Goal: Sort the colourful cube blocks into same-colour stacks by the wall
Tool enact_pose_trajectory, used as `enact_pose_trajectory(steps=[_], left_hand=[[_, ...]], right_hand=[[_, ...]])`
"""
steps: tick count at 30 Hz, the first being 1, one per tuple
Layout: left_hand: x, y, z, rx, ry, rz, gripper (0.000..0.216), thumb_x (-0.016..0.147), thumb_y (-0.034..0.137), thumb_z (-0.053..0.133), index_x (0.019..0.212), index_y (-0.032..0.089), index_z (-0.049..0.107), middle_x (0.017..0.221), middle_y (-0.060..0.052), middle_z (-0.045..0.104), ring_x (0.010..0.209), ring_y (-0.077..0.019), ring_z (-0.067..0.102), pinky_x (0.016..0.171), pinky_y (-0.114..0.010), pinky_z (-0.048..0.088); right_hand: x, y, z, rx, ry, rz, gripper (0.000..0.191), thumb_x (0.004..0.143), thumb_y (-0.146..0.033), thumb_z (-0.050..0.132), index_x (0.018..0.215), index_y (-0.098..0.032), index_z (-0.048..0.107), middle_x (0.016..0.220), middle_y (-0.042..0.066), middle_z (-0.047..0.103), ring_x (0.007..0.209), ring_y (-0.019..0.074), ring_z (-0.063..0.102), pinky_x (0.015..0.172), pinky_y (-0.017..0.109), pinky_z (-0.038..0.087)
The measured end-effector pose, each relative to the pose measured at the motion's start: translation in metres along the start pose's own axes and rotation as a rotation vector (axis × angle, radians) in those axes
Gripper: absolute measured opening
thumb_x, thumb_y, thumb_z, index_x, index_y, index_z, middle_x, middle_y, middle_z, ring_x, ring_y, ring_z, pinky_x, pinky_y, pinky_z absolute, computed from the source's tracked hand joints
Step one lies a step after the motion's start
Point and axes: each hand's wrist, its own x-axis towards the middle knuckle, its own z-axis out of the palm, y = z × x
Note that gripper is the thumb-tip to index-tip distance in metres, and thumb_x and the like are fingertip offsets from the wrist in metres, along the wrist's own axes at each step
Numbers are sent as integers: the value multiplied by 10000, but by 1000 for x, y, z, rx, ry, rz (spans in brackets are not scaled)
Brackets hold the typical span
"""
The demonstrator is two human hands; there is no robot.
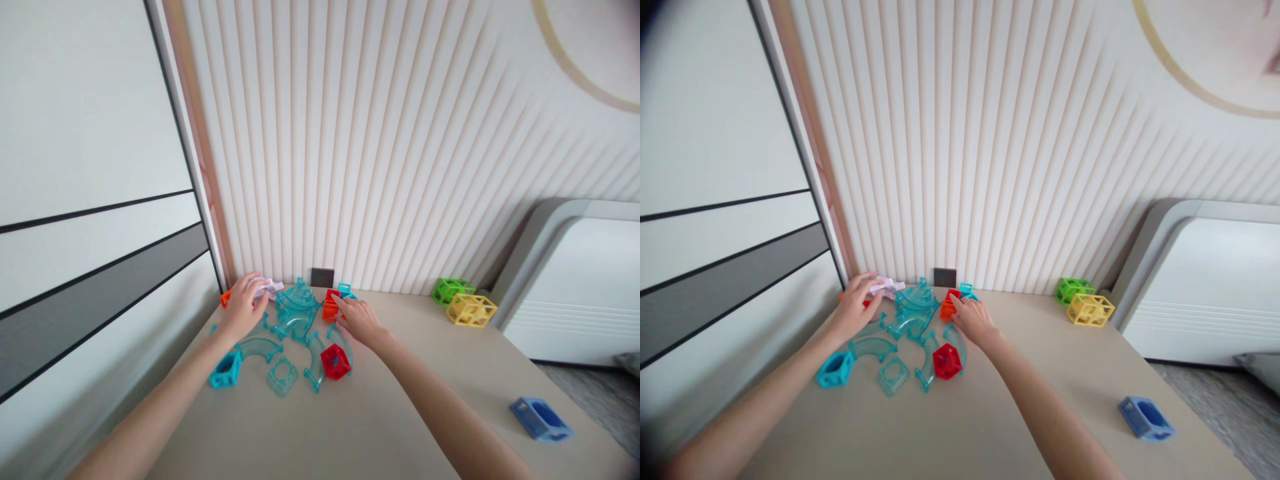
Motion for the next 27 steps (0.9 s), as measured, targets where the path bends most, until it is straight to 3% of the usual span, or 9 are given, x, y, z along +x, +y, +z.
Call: enact_pose_trajectory(steps=[3, 6, 9, 13, 17, 20, 27], left_hand=[[-29, 53, 2, -51, -60, 282, 208, 966, 216, 489, 1116, 247, 630, 1291, -96, 601, 1287, -300, 541, 1103, -524, 463], [-59, 98, 13, -54, -174, 465, 243, 945, 213, 539, 1173, 236, 620, 1268, -83, 625, 1236, -267, 580, 1056, -466, 519], [-77, 128, 31, -22, -240, 590, 323, 912, 217, 579, 1233, 190, 607, 1292, -118, 616, 1244, -288, 577, 1092, -502, 491], [-84, 146, 58, 8, -238, 579, 375, 900, 231, 605, 1267, 156, 596, 1300, -156, 610, 1261, -323, 574, 1092, -535, 484], [-88, 143, 73, 22, -236, 587, 434, 908, 226, 594, 1337, 171, 560, 1378, -165, 570, 1313, -331, 542, 1106, -547, 469], [-93, 135, 76, 35, -229, 587, 449, 905, 176, 572, 1353, 196, 555, 1392, -152, 565, 1313, -323, 547, 1097, -545, 479], [-96, 124, 92, 71, -192, 562, 410, 909, 75, 514, 1294, 191, 592, 1332, -136, 597, 1241, -301, 603, 1063, -522, 517]], right_hand=[[0, 1, 5, 31, 31, 23, 305, 991, -287, 489, 1258, -232, 628, 1162, 115, 701, 1040, 255, 685, 861, 327, 482], [-4, 5, 11, 75, 82, 52, 303, 1041, -305, 397, 1219, -227, 629, 1191, 103, 676, 1041, 229, 685, 850, 301, 488], [-13, 7, 20, 110, 118, 75, 269, 1033, -307, 439, 1210, -235, 629, 1240, 91, 648, 1031, 207, 688, 860, 282, 497], [-28, 5, 34, 133, 163, 110, 282, 1013, -339, 504, 1261, -254, 607, 1333, 95, 604, 1044, 203, 685, 892, 294, 519], [-40, 14, 39, 122, 247, 84, 343, 1029, -340, 463, 1348, -268, 563, 1355, 101, 604, 1162, 225, 632, 1006, 343, 483], [-46, 52, 26, 24, 368, 169, 358, 1019, -346, 467, 1346, -259, 582, 1332, 99, 623, 1192, 234, 603, 1044, 347, 445], [-78, 189, -20, -85, 504, 757, 464, 979, -276, 474, 1407, -101, 518, 1425, 319, 452, 1331, 398, 439, 1017, 533, 354]])
